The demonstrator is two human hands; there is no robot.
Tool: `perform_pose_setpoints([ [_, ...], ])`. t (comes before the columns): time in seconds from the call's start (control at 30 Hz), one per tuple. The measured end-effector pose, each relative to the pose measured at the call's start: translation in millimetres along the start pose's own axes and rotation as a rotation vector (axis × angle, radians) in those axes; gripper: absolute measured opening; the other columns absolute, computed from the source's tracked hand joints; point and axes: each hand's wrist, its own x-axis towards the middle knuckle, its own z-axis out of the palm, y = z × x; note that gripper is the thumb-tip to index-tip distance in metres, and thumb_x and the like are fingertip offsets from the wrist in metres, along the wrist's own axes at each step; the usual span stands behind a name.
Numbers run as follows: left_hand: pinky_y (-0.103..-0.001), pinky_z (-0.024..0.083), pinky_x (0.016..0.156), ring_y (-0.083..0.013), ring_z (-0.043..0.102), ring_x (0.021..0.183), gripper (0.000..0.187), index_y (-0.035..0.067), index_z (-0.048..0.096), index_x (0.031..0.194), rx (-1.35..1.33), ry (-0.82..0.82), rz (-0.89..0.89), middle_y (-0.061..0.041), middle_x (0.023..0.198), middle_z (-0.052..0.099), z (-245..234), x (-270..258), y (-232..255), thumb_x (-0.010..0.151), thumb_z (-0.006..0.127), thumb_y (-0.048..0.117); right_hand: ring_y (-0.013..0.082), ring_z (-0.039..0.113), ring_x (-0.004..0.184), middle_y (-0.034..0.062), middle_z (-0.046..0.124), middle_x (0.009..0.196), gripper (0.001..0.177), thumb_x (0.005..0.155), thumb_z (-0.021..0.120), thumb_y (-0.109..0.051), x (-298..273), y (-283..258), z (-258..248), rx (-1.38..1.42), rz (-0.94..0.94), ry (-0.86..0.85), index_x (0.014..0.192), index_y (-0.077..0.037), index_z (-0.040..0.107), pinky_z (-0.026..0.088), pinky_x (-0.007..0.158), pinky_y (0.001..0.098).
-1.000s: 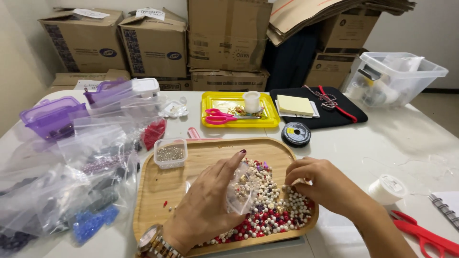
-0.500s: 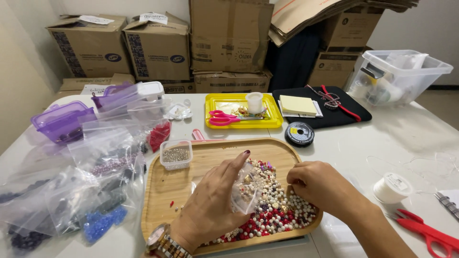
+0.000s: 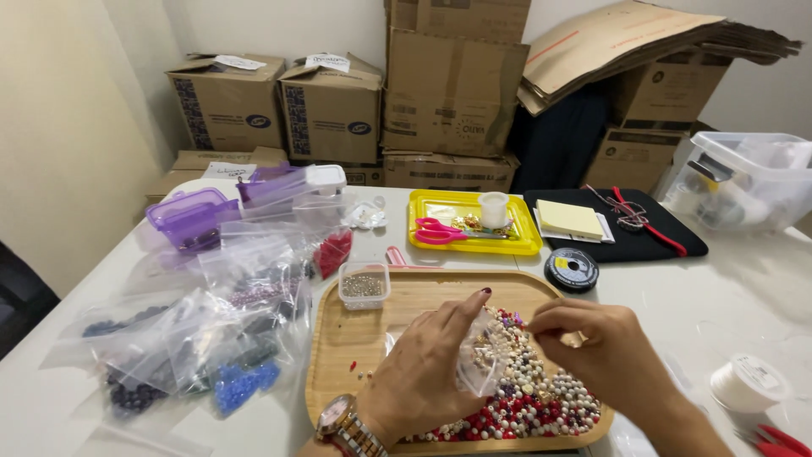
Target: Bagging small decorative beads from a wooden tray into a clear plastic bag
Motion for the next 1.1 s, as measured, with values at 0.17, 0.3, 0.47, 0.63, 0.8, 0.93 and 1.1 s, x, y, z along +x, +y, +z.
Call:
perform_pose_setpoints([
  [0.17,-0.050,0.048,0.095,-0.0385,0.060,0.108,0.103,0.001,0.023,0.157,-0.007,0.019,0.023,-0.021,0.127,0.058,0,-2,-2,0.074,0.078,0.028,0.0094,0.081,0.077,0.0001,0.086,0.089,0.013,0.074,0.082,-0.003,6,-43,24,0.158,-0.149,-0.058,0.085,-0.009,0.084,0.069,0.075,0.0213],
  [0.3,-0.046,0.050,0.100,-0.0339,0.061,0.107,0.107,-0.001,0.023,0.157,-0.021,0.028,0.033,-0.019,0.124,0.060,0,-1,-2,0.072,0.085,0.024,0.0098,0.078,0.076,0.0039,0.086,0.086,0.014,0.077,0.080,0.002,1,-8,1,0.222,0.047,0.086,0.089,-0.005,0.084,0.062,0.072,0.0211],
  [0.47,-0.047,0.054,0.101,-0.0326,0.064,0.109,0.101,-0.001,0.026,0.155,-0.037,0.029,0.041,-0.018,0.126,0.062,1,0,-2,0.077,0.085,0.024,0.0060,0.077,0.076,-0.0002,0.089,0.081,0.019,0.078,0.079,0.002,-9,46,-39,-0.032,0.452,-0.096,0.088,-0.010,0.089,0.063,0.074,0.0231],
  [0.63,-0.045,0.058,0.085,-0.0289,0.069,0.096,0.103,0.005,0.029,0.154,-0.018,0.036,0.041,-0.016,0.125,0.063,6,2,-8,0.072,0.088,0.022,0.0080,0.080,0.084,-0.0094,0.087,0.091,0.034,0.069,0.069,0.005,-12,58,-35,-0.236,0.256,-0.355,0.085,-0.021,0.084,0.060,0.079,0.0262],
  [0.8,-0.052,0.064,0.089,-0.0334,0.073,0.107,0.118,0.011,0.019,0.160,-0.034,-0.067,-0.120,-0.018,0.134,0.061,8,0,-12,0.068,0.093,0.020,0.0187,0.075,0.092,-0.0026,0.079,0.101,0.038,0.072,0.055,0.008,-12,55,-27,-0.316,0.220,-0.413,0.090,-0.014,0.080,0.055,0.085,0.0327],
  [0.93,-0.048,0.060,0.091,-0.0284,0.069,0.108,0.121,0.007,0.020,0.159,-0.007,-0.057,-0.098,-0.016,0.131,0.062,8,2,-13,0.064,0.093,0.020,0.0148,0.077,0.088,-0.0026,0.083,0.095,0.029,0.079,0.062,0.004,-11,56,-31,-0.248,0.214,-0.297,0.094,-0.013,0.081,0.057,0.080,0.0299],
  [1.1,-0.045,0.055,0.088,-0.0271,0.068,0.104,0.116,0.008,0.025,0.158,-0.012,-0.038,-0.081,-0.014,0.126,0.063,10,2,-17,0.062,0.090,0.021,0.0189,0.075,0.094,0.0006,0.082,0.101,0.025,0.081,0.067,0.000,-11,65,-20,-0.294,0.208,-0.299,0.097,-0.013,0.082,0.058,0.086,0.0336],
])
